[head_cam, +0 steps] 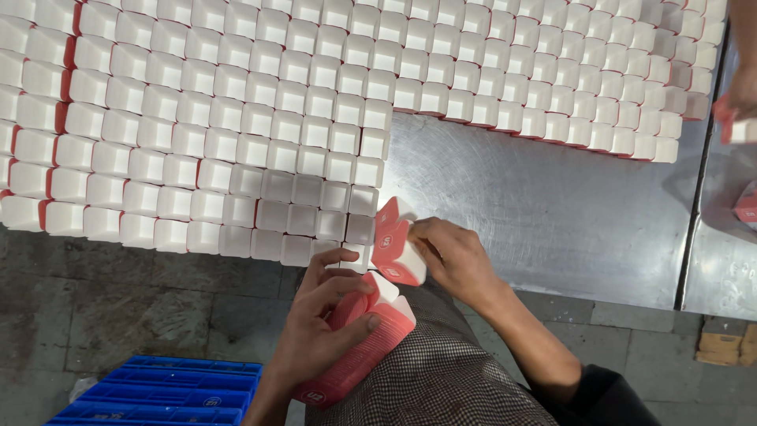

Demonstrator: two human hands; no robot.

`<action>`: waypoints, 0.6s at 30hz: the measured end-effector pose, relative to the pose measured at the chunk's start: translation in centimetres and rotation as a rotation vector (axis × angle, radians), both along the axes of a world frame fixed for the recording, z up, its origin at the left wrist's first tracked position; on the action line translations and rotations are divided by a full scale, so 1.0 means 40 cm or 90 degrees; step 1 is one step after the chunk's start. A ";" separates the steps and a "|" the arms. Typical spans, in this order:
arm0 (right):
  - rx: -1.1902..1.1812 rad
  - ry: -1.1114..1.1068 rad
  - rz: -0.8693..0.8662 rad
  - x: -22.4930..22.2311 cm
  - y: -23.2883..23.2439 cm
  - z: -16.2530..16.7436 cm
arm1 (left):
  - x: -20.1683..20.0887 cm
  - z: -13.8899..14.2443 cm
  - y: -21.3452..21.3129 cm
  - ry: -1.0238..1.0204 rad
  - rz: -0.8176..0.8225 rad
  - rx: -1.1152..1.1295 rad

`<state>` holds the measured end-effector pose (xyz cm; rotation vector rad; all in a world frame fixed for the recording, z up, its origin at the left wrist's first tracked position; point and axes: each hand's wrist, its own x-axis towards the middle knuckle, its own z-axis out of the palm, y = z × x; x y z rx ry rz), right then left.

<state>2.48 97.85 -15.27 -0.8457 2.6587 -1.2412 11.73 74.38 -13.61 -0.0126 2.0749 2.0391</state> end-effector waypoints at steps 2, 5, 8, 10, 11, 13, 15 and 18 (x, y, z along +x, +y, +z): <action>0.010 -0.008 0.010 -0.009 0.000 0.010 | -0.006 0.000 0.002 0.009 -0.011 -0.011; 0.014 -0.121 0.072 -0.011 -0.003 0.037 | -0.013 0.000 0.001 0.007 -0.020 -0.008; 0.024 -0.335 0.103 -0.001 -0.007 0.060 | -0.013 0.000 0.001 0.013 -0.024 -0.004; 0.002 -0.410 0.109 0.002 -0.010 0.053 | -0.010 -0.005 -0.001 0.007 -0.034 -0.003; -0.016 -0.430 0.111 0.002 -0.007 0.043 | -0.007 -0.011 -0.001 0.008 -0.031 -0.008; -0.052 -0.466 0.117 -0.016 -0.002 -0.009 | -0.002 -0.029 -0.006 0.013 -0.024 -0.020; -0.009 -0.444 0.052 -0.085 0.039 -0.086 | 0.000 -0.062 -0.012 0.008 0.077 0.079; 0.107 -0.295 -0.090 -0.187 0.077 -0.253 | 0.012 -0.115 -0.053 0.041 0.215 0.200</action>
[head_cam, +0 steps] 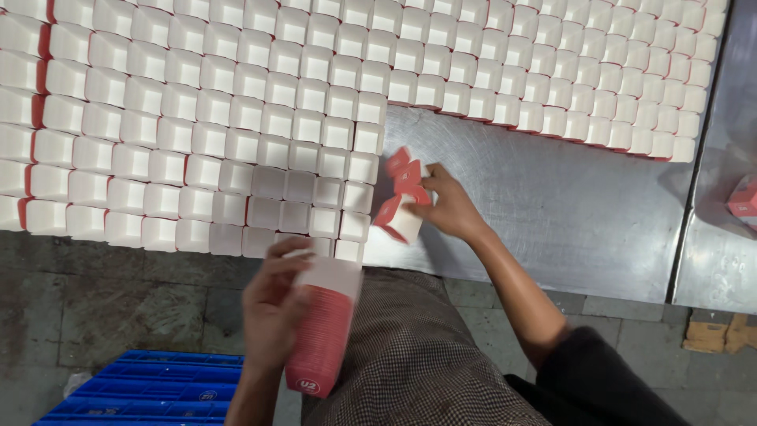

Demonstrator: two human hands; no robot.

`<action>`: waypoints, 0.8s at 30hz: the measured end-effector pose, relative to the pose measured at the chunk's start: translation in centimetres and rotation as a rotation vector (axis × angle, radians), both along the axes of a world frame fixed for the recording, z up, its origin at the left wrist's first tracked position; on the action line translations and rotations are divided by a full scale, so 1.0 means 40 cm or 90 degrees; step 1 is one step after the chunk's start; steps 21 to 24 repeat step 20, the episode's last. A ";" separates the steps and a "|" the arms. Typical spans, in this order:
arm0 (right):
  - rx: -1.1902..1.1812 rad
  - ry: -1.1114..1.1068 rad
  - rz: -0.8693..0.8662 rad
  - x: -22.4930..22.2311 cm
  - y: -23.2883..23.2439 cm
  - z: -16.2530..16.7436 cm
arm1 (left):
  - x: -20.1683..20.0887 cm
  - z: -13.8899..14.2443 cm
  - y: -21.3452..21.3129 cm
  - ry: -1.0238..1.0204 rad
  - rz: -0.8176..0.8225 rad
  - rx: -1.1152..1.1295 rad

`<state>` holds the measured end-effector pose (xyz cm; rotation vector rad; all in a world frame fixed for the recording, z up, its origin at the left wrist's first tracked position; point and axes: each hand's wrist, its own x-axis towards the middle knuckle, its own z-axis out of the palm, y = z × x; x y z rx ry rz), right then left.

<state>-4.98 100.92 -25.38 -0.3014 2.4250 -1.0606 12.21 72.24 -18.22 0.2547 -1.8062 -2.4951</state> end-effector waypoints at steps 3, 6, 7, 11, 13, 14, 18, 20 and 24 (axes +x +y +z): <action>0.229 0.147 0.060 -0.037 -0.008 -0.171 | 0.027 -0.035 -0.010 -0.018 0.095 0.140; 0.262 0.248 0.147 -0.048 -0.015 -0.269 | 0.045 -0.047 -0.001 -0.110 0.037 0.230; 0.245 0.266 0.166 -0.053 -0.025 -0.286 | 0.048 -0.045 -0.001 -0.146 -0.005 0.246; 0.220 0.291 0.160 -0.124 -0.074 -0.300 | 0.052 -0.025 0.005 -0.214 -0.114 0.164; 0.221 0.307 0.161 -0.170 -0.101 -0.290 | 0.053 -0.015 0.010 -0.212 -0.111 0.159; 0.222 0.313 0.172 -0.189 -0.113 -0.284 | 0.047 -0.012 0.010 -0.203 -0.107 0.172; 0.224 0.313 0.175 -0.233 -0.134 -0.265 | 0.044 -0.021 0.018 -0.169 -0.092 0.193; 0.234 0.285 0.168 -0.231 -0.141 -0.262 | 0.055 -0.032 0.016 -0.167 -0.083 0.186; 0.234 0.285 0.168 -0.231 -0.141 -0.262 | 0.055 -0.032 0.016 -0.167 -0.083 0.186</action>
